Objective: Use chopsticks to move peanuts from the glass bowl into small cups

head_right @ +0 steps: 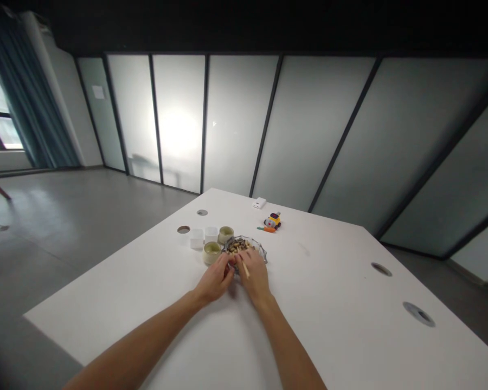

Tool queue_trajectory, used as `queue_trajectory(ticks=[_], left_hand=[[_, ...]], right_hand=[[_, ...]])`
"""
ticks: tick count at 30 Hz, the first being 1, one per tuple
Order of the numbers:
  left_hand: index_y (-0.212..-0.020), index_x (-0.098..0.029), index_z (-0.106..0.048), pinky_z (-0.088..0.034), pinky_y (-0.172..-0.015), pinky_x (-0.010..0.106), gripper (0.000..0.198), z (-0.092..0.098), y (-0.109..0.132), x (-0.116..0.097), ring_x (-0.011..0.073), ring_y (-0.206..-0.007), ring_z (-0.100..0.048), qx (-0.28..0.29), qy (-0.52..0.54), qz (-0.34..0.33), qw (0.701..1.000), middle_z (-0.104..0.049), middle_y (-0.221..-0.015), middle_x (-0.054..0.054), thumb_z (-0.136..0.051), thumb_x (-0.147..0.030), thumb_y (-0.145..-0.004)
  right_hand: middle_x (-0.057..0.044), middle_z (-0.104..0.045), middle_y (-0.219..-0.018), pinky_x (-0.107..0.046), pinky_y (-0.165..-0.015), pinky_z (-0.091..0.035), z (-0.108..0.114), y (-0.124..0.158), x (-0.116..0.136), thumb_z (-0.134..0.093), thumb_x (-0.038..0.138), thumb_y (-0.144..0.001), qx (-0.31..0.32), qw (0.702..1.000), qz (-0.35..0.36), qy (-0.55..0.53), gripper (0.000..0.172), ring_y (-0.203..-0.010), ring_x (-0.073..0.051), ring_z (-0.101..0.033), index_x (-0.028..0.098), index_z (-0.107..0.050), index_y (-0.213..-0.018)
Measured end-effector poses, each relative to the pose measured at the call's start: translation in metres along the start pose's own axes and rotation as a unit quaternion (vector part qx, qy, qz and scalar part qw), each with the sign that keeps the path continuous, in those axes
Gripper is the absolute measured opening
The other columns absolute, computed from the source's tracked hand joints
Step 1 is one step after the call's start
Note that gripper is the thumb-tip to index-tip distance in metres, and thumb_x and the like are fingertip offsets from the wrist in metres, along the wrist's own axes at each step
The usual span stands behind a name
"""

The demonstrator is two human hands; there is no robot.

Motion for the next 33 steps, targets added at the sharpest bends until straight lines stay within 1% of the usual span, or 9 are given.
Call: queue_trajectory(ticks=[6, 8, 13, 16, 20, 23, 26, 29, 33], left_hand=[[-0.101, -0.024, -0.051, -0.052, -0.082, 0.036, 0.013, -0.001, 0.000, 0.001, 0.0211, -0.088, -0.061, 0.002, -0.009, 0.009, 1.000, -0.060, -0.098, 0.004, -0.048, -0.015, -0.092], [-0.102, -0.024, -0.052, -0.051, -0.083, 0.036, 0.015, 0.000, 0.000, -0.001, 0.0210, -0.089, -0.061, 0.001, -0.012, 0.001, 1.000, -0.060, -0.099, 0.004, -0.048, -0.014, -0.091], [-0.103, -0.024, -0.053, -0.049, -0.078, 0.033, 0.017, 0.000, 0.000, -0.002, 0.0193, -0.085, -0.060, -0.001, -0.010, 0.001, 1.000, -0.060, -0.098, 0.003, -0.050, -0.013, -0.090], [-0.103, -0.023, -0.054, -0.047, -0.074, 0.031, 0.017, 0.000, 0.000, -0.003, 0.0176, -0.079, -0.058, -0.004, -0.001, 0.002, 1.000, -0.060, -0.095, 0.002, -0.052, -0.013, -0.090], [-0.101, -0.023, -0.055, -0.044, -0.068, 0.029, 0.012, 0.000, -0.001, -0.007, 0.0156, -0.072, -0.055, -0.015, -0.003, -0.005, 1.000, -0.059, -0.091, 0.000, -0.051, -0.015, -0.092], [-0.094, -0.022, -0.055, -0.042, -0.065, 0.027, 0.009, 0.004, -0.001, -0.011, 0.0145, -0.068, -0.053, -0.042, -0.008, -0.022, 0.999, -0.059, -0.086, 0.000, -0.051, -0.015, -0.092], [-0.089, -0.022, -0.054, -0.039, -0.063, 0.026, 0.008, 0.013, -0.001, -0.012, 0.0141, -0.067, -0.052, -0.088, -0.014, -0.028, 0.996, -0.057, -0.082, 0.000, -0.051, -0.016, -0.092], [-0.087, -0.022, -0.054, -0.038, -0.061, 0.025, 0.008, 0.023, -0.001, -0.010, 0.0138, -0.066, -0.051, -0.128, -0.020, -0.025, 0.991, -0.056, -0.078, -0.001, -0.050, -0.017, -0.092], [-0.087, -0.022, -0.053, -0.039, -0.060, 0.024, 0.008, 0.029, -0.003, -0.010, 0.0130, -0.063, -0.051, -0.146, -0.023, -0.026, 0.989, -0.055, -0.076, -0.002, -0.050, -0.017, -0.093]], right_hand=[[-0.008, -0.072, -0.096, -0.040, -0.090, -0.048, -0.002, 0.010, -0.001, -0.035, 0.041, -0.109, -0.002, 0.999, 0.024, 0.032, 0.043, -0.095, -0.024, -0.063, 0.022, -0.070, -0.095], [-0.008, -0.073, -0.095, -0.039, -0.088, -0.048, 0.003, 0.006, -0.004, -0.035, 0.044, -0.109, -0.028, 0.999, 0.005, 0.028, 0.043, -0.093, -0.024, -0.064, 0.022, -0.069, -0.095], [-0.005, -0.070, -0.085, -0.033, -0.076, -0.048, 0.025, -0.002, -0.014, -0.034, 0.052, -0.108, -0.100, 0.991, -0.087, 0.011, 0.047, -0.081, -0.021, -0.063, 0.022, -0.065, -0.088], [-0.005, -0.068, -0.085, -0.033, -0.077, -0.049, 0.037, -0.003, -0.013, -0.038, 0.050, -0.108, -0.123, 0.990, -0.073, 0.001, 0.041, -0.081, -0.020, -0.062, 0.022, -0.063, -0.089], [-0.009, -0.066, -0.097, -0.037, -0.089, -0.052, 0.031, -0.008, -0.007, -0.040, 0.037, -0.108, -0.072, 0.997, 0.004, 0.014, 0.031, -0.095, -0.023, -0.062, 0.023, -0.065, -0.097], [-0.011, -0.066, -0.104, -0.038, -0.092, -0.053, 0.012, -0.016, -0.012, -0.045, 0.026, -0.105, 0.003, 0.998, -0.011, 0.062, 0.026, -0.101, -0.025, -0.062, 0.022, -0.069, -0.095], [-0.011, -0.067, -0.106, -0.037, -0.093, -0.053, -0.008, -0.021, -0.020, -0.054, 0.014, -0.095, 0.076, 0.993, -0.045, 0.081, 0.021, -0.101, -0.025, -0.063, 0.022, -0.073, -0.093], [-0.009, -0.069, -0.110, -0.038, -0.099, -0.052, -0.013, -0.022, -0.021, -0.054, 0.005, -0.088, 0.102, 0.993, -0.038, 0.037, 0.032, -0.105, -0.023, -0.064, 0.023, -0.076, -0.102], [-0.009, -0.065, -0.125, -0.042, -0.109, -0.050, 0.005, -0.022, -0.018, -0.046, 0.001, -0.086, 0.076, 0.997, -0.016, -0.030, 0.048, -0.117, -0.022, -0.063, 0.024, -0.075, -0.117]])
Point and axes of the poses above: each hand's wrist, its own y-axis away from the middle knuckle, its own z-axis out of the back of the hand, x = y × z, the point moved 5 cm from there along -y, towards the middle knuckle
